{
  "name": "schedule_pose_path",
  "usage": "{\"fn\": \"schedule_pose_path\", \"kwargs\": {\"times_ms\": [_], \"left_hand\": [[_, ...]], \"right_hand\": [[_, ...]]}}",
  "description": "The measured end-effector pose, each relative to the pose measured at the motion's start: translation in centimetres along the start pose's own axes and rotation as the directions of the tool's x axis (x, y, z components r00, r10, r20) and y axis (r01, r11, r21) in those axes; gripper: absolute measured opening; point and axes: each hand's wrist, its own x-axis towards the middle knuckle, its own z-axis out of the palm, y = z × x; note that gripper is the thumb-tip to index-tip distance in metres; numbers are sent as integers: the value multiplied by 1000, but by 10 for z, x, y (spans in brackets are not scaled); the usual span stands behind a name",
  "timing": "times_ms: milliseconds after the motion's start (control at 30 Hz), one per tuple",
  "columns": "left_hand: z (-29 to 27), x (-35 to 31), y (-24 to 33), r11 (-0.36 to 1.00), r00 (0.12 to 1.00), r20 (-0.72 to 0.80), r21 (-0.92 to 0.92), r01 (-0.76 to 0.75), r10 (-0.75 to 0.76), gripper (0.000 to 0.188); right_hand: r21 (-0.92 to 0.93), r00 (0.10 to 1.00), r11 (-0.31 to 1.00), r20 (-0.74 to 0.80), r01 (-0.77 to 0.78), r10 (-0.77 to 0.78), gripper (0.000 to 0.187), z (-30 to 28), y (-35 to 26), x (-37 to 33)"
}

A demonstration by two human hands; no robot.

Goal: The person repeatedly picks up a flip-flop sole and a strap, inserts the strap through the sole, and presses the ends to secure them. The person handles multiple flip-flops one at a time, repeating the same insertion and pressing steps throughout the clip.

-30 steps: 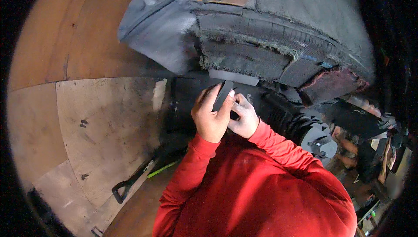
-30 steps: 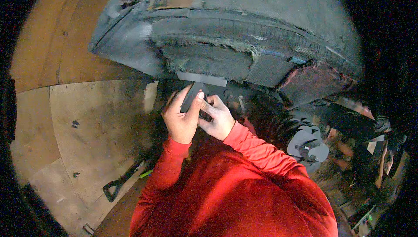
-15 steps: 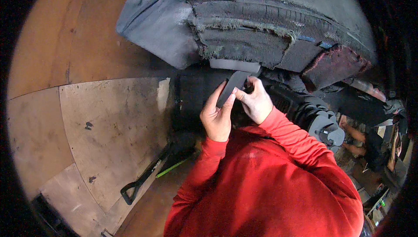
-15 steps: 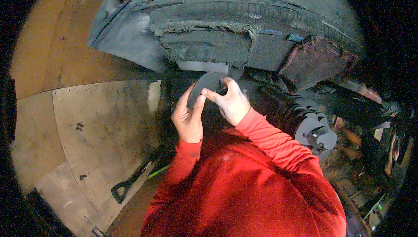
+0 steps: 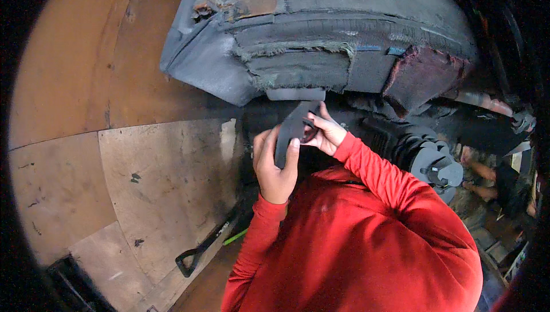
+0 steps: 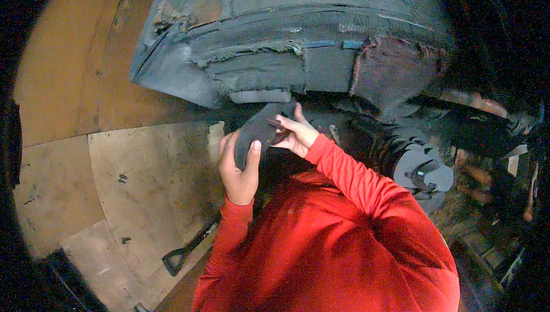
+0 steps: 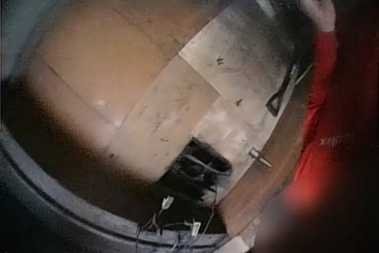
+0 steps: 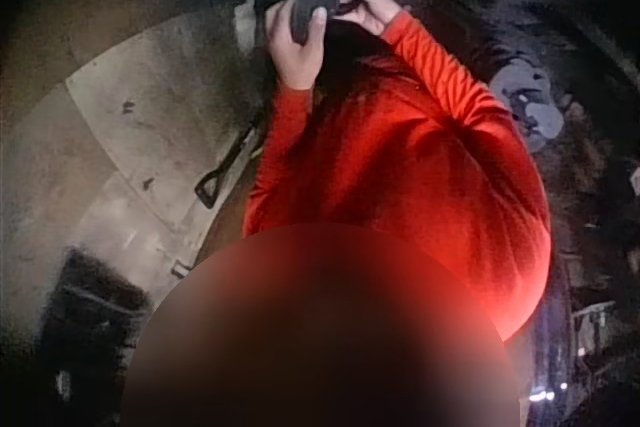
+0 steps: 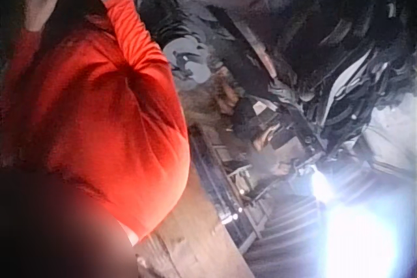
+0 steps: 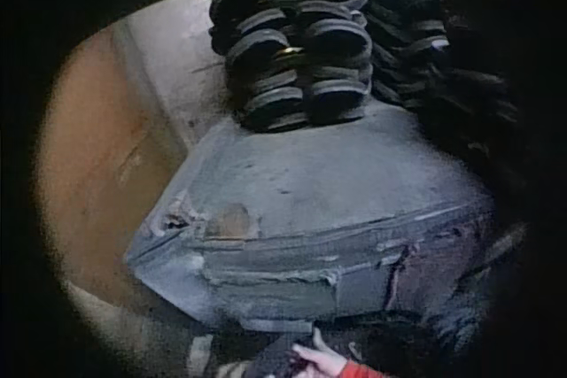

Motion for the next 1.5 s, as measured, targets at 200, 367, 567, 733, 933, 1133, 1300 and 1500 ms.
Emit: {"fn": "schedule_pose_path", "kwargs": {"times_ms": [200, 367, 567, 733, 933, 1133, 1300, 1500], "left_hand": [[0, 32, 2, 996, 990, 113, 45, 83, -87, 34], [23, 50, 4, 985, 930, 327, 106, 139, -166, 31], [16, 41, 15, 985, 954, 258, 111, 131, -156, 30], [31, 53, 5, 981, 913, 360, 53, 186, -192, 25], [17, 41, 13, 970, 947, 215, 92, 225, -240, 27], [5, 35, 29, 991, 971, 198, 32, 128, -131, 29], [36, 53, 18, 985, 917, 363, 11, 175, -167, 26], [-4, 36, 38, 983, 958, 221, 78, 168, -182, 29]], "right_hand": [[72, 968, 988, 225, -134, 115, 51, 0, 10, 26], [183, 959, 941, 24, -283, 284, 45, -15, 1, 1], [106, 978, 975, 100, -193, 183, 46, -11, -5, -11], [166, 961, 952, -61, -257, 270, 43, -7, -11, -24], [69, 974, 971, 4, -228, 228, 45, 10, -24, -32], [113, 975, 981, 173, -159, 138, 46, 8, -15, -25], [112, 974, 975, -99, -192, 203, 35, -15, -22, -30], [23, 973, 975, 81, -220, 217, 51, 25, -31, -37]]}}
